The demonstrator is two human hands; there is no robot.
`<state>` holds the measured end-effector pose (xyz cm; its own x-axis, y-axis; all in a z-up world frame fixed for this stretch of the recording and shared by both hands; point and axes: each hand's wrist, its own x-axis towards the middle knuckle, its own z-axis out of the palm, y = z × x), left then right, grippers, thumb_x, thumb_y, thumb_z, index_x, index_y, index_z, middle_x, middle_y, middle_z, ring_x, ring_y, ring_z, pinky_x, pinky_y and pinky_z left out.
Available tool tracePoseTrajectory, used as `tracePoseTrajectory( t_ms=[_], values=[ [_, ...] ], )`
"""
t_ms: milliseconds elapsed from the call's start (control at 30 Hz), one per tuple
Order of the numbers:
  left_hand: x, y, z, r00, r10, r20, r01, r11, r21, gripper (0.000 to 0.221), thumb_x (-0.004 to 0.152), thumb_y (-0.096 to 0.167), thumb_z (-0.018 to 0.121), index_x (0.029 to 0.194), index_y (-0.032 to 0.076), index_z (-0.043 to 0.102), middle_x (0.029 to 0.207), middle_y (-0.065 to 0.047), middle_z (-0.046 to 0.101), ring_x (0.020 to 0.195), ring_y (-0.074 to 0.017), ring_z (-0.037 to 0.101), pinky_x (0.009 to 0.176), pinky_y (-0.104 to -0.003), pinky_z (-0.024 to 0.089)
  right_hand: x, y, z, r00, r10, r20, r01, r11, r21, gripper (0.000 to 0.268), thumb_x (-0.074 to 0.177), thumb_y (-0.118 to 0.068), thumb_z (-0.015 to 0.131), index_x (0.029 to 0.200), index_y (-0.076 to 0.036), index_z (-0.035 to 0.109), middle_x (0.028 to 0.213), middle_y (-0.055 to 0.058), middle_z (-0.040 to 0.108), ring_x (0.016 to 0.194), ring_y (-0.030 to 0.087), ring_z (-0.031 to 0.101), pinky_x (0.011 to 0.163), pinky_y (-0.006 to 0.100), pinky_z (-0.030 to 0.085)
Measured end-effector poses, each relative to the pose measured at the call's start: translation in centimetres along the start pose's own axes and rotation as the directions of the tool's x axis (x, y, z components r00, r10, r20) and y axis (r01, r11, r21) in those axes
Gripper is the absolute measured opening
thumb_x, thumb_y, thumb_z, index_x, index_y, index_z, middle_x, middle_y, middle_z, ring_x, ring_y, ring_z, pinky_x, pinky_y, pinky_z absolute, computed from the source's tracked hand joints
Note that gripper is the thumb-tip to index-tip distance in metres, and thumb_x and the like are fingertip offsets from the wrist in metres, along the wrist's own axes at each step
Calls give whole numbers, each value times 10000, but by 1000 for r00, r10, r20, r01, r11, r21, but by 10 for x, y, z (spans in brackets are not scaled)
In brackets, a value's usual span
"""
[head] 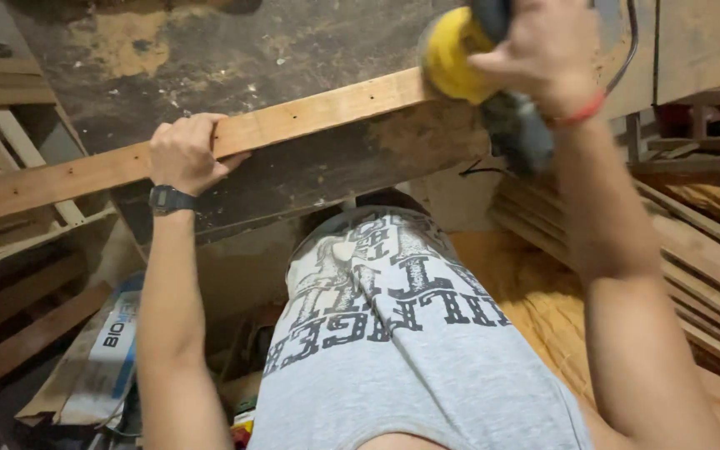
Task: Sanding the surface and edges of a wooden board using an orbital sander on a workbench.
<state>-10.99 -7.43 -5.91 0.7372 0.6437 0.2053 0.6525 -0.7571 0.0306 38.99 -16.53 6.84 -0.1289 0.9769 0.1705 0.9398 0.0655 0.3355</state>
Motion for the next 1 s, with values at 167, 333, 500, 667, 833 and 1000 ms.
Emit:
tracePoseTrajectory(
  t_ms=[167,333,500,667,833,1000],
  values=[
    [1,1,1,999,-18,-42,19,1000,9,816,835,723,737,1361,128,543,951,33,739,661,-137,672,641,-315,569,73,-125,-84,996,23,90,-65,864,500,419,842,-518,672,1177,-266,662,761,107,709,582,347,656,409,472,478],
    [-1,-9,0,999,-41,-11,38,974,-222,1189,638,515,869,1551,17,293,1307,-47,713,949,-310,705,797,-397,534,74,-204,-104,984,-81,156,-19,835,550,816,751,-373,733,1463,-391,334,1150,149,518,761,381,606,478,501,521],
    [-1,-6,1,999,-6,-50,0,992,-123,939,667,594,845,1428,97,612,1142,28,768,861,-181,728,730,-340,538,58,-204,-91,991,-64,115,5,893,450,878,810,-353,737,1515,-418,217,1135,82,512,718,299,542,430,415,424],
    [-10,-11,7,1000,-15,24,14,999,43,582,697,564,839,1184,258,757,953,53,730,834,-153,686,679,-301,516,51,-128,-64,977,-14,212,-112,815,568,793,897,-439,725,1506,-399,219,1125,158,517,800,303,601,506,391,581],
    [-10,-11,8,1000,-4,5,4,998,65,558,837,695,739,1143,229,771,942,38,726,816,-167,690,669,-300,517,24,-25,-28,959,128,252,-237,850,471,606,743,-456,732,1286,-333,492,968,112,628,732,348,628,508,471,519],
    [-7,-8,3,1000,17,22,-19,996,91,563,813,649,786,1134,187,769,974,21,743,804,-150,691,665,-284,547,-64,84,123,821,123,557,-411,804,429,381,964,-434,627,959,-54,656,717,71,604,552,204,505,424,348,394]
  ],
)
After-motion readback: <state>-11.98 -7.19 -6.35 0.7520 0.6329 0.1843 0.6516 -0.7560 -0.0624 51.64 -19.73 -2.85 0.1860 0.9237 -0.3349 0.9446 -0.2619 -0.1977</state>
